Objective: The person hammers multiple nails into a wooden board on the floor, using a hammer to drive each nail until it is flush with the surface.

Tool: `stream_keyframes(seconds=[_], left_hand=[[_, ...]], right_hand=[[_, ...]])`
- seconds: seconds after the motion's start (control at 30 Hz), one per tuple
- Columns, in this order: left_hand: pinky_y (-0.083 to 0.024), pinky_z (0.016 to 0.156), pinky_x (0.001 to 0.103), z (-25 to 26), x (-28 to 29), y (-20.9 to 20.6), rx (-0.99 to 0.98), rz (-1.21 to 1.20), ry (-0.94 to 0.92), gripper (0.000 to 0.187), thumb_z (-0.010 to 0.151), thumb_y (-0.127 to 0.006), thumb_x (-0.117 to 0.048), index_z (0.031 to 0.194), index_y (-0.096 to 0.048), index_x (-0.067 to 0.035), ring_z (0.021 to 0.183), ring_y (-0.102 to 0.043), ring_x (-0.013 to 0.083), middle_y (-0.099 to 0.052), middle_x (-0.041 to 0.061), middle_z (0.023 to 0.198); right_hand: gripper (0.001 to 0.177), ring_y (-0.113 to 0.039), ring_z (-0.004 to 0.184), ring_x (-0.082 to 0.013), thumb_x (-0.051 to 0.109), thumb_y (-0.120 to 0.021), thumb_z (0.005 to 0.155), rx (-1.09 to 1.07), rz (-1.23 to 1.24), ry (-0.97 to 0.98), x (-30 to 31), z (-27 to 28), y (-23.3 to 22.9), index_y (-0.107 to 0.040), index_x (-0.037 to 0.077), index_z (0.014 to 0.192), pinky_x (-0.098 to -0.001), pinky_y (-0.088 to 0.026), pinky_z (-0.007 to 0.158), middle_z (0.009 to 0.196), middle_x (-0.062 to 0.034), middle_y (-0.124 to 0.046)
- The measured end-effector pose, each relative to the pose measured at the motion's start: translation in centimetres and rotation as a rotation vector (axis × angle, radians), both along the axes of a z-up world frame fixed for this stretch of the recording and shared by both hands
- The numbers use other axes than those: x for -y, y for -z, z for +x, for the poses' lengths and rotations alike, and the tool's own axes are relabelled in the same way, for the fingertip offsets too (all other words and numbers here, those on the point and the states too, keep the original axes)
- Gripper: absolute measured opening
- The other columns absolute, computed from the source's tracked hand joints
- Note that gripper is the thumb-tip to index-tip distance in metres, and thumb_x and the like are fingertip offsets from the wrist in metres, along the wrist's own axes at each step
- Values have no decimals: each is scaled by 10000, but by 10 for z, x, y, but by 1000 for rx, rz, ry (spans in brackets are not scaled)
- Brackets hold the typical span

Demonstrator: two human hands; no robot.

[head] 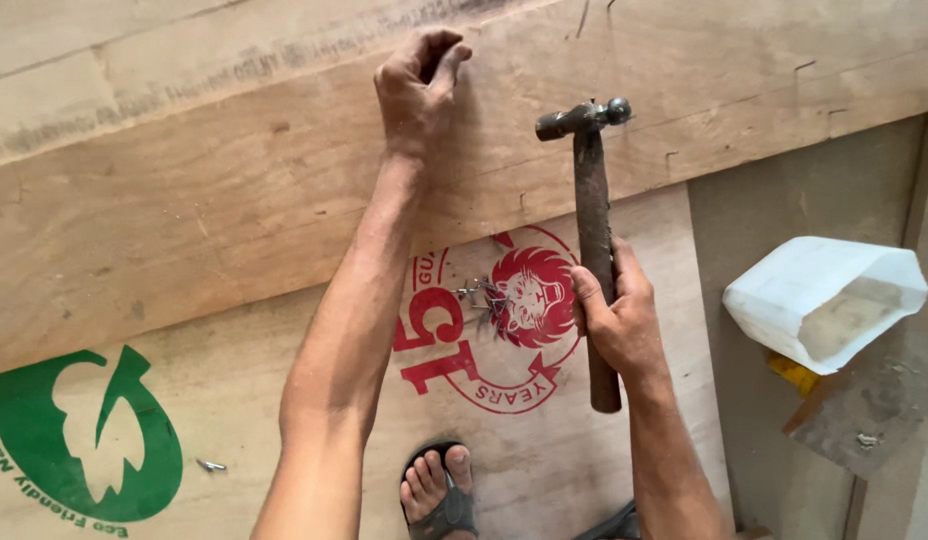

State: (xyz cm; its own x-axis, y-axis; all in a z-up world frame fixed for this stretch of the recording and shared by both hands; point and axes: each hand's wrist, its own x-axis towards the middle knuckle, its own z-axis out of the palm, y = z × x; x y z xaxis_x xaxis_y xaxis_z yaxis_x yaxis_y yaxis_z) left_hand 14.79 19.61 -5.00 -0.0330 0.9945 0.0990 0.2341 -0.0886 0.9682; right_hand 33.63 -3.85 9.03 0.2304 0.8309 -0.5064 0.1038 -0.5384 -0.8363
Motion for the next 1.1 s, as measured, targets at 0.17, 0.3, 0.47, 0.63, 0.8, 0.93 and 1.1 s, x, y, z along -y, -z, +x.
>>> stream_keyframes(seconds=[0.17,0.3,0.47,0.63,0.8,0.93,1.1], left_hand=[[-656,802,261,6,-1,-7,-38,90,31,65,993,-728,-62,1056,-717,-60,903,-790,101,-815,28,973],[-617,761,276,2,4,-8,-58,14,41,72,980,-740,-59,1047,-718,-42,823,-769,114,-814,39,940],[-642,776,285,1,1,-2,75,70,80,51,971,-772,-92,997,-757,-51,847,-774,124,-813,34,922],[-547,591,284,2,-1,12,-172,187,-16,124,910,-828,-159,881,-784,-46,650,-676,123,-751,24,762],[-456,470,312,7,-5,29,-235,111,-109,365,918,-796,-125,598,-627,-75,481,-560,108,-618,-9,523],[-433,454,314,5,-3,38,-248,88,-141,420,907,-776,-87,548,-559,-92,452,-543,101,-587,-10,489],[-436,444,317,6,-3,37,-279,31,-132,405,908,-770,-85,560,-563,-93,427,-537,110,-590,3,486]], right_hand=[[298,-559,567,-79,150,-588,1043,-394,8,82,2,15,41,-513,26,1304,-219,-476,489,833,-20,-612],[285,-565,598,-86,168,-599,1071,-427,10,87,-2,20,61,-509,13,1292,-223,-480,519,863,-25,-617],[314,-587,606,-95,171,-614,1053,-451,-10,72,-5,27,71,-513,23,1311,-247,-510,512,855,-39,-625],[329,-661,653,-131,214,-600,1046,-546,-71,110,-4,29,70,-537,9,1296,-288,-569,542,915,-90,-685],[331,-683,681,-154,227,-596,1047,-583,-53,115,-3,31,71,-543,7,1288,-319,-595,566,934,-123,-697],[272,-681,687,-159,204,-587,1056,-567,-58,132,-2,30,73,-537,5,1234,-326,-599,580,941,-130,-694],[258,-679,691,-165,193,-589,1057,-578,-45,128,-1,32,75,-546,1,1224,-330,-600,603,943,-140,-697]])
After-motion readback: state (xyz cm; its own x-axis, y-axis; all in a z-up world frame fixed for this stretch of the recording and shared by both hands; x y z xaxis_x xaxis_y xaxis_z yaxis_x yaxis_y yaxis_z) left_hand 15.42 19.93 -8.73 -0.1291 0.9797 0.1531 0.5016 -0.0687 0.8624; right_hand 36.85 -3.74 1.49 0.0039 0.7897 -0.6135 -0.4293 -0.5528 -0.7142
